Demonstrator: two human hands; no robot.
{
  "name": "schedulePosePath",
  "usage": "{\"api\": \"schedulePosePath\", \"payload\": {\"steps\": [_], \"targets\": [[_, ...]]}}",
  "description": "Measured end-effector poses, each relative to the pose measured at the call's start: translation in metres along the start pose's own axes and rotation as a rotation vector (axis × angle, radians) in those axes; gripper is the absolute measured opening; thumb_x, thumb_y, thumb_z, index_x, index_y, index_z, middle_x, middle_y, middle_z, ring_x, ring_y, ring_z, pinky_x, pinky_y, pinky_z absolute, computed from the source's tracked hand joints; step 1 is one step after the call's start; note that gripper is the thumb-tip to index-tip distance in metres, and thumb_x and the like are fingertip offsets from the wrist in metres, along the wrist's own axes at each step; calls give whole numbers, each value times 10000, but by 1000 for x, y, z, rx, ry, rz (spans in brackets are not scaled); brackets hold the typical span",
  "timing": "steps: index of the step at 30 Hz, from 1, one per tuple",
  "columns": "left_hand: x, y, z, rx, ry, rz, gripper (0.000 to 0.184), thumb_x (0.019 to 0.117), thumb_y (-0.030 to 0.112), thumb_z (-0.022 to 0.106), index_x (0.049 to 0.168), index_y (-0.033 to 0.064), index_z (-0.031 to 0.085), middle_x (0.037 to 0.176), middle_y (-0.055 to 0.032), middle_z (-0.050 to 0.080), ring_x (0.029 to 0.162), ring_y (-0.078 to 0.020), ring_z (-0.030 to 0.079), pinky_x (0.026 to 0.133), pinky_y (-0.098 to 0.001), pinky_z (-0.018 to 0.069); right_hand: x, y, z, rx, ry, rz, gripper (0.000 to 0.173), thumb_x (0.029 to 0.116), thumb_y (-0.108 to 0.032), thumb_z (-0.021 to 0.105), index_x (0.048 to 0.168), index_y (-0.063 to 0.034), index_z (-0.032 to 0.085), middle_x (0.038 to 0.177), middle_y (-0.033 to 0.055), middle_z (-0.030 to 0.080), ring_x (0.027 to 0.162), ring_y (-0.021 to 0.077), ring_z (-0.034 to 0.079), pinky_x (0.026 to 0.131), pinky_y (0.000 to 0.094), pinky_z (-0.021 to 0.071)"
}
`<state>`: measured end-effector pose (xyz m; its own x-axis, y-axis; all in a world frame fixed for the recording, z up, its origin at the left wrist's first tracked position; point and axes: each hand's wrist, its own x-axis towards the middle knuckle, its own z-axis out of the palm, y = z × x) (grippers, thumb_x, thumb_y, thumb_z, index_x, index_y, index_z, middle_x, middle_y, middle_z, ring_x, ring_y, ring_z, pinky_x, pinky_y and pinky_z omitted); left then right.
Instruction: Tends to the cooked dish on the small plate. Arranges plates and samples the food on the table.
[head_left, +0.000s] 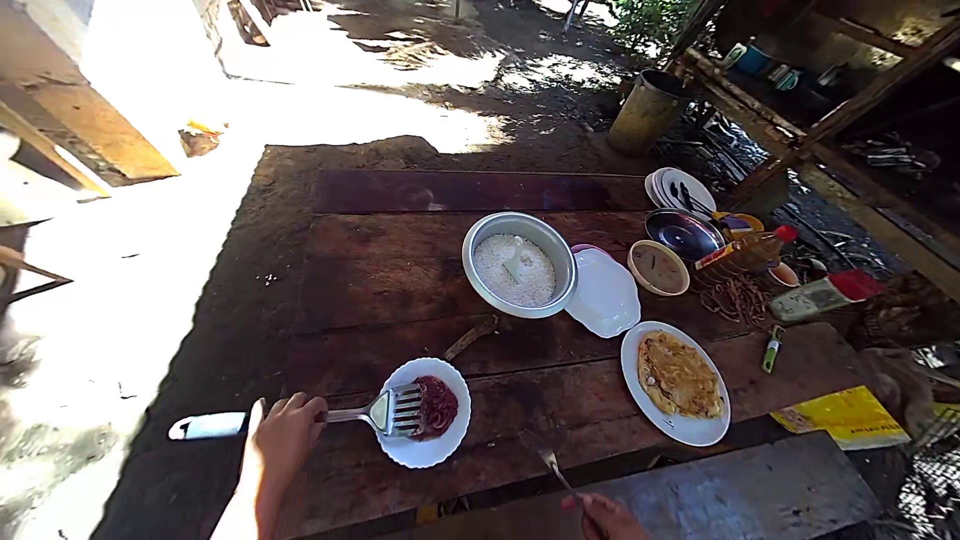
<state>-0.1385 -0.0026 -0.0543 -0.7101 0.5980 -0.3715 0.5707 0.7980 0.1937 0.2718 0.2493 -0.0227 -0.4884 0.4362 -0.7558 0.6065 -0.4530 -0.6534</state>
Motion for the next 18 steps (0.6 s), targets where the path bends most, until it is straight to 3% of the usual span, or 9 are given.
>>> {"api": "schedulePosePath", "payload": {"steps": [2,5,10,12,14,15,18], "targets": [[-25,4,-14,-24,-87,-26,205,936,127,732,1125,50,749,1184,-214,709,1134,-424,659,1055,-631,405,10,-8,7,-49,20,-45,384,1099,-91,301,1160,37,658,615,-94,517,484,-21,419,472,155,345],[-61,18,-29,-113,-273,-170,258,990,205,679,1206,68,708,1218,-212,690,1117,-428,667,930,-635,497,26,-23,27,-167,32,-129,277,1068,-46,415,1176,43,654,698,-68,545,542,-20,434,524,162,372],[-121,42,-10,-357,-120,-276,242,977,194,689,1163,42,722,1127,-236,709,1029,-459,681,841,-677,499,47,-53,71,-490,-65,-233,296,1065,-98,501,1304,33,616,820,65,649,623,98,599,605,260,528],[-136,50,3,-432,-41,-291,236,956,177,714,1135,24,729,1072,-238,715,983,-456,689,818,-670,509,53,-64,87,-694,-43,-318,325,1066,-128,522,1341,-8,648,944,131,728,754,194,685,740,357,572],[-145,57,16,-492,47,-295,214,935,146,732,1093,2,735,1015,-233,719,923,-443,696,783,-657,515,55,-73,102,-855,-21,-411,344,1067,-142,520,1368,-61,666,1148,175,746,1007,303,726,948,470,549],[-148,59,23,-515,88,-294,199,928,130,736,1076,-3,736,993,-227,720,898,-434,699,765,-652,517,55,-76,108,-907,-19,-440,344,1069,-140,513,1366,-72,672,1197,183,735,1083,330,714,993,495,532],[-152,62,34,-545,162,-291,176,912,106,745,1049,-4,743,971,-221,724,876,-420,705,753,-644,522,60,-85,120,-1045,-37,-370,363,1091,-156,469,1404,-122,651,1237,177,713,1145,343,684,1004,505,516]]}}
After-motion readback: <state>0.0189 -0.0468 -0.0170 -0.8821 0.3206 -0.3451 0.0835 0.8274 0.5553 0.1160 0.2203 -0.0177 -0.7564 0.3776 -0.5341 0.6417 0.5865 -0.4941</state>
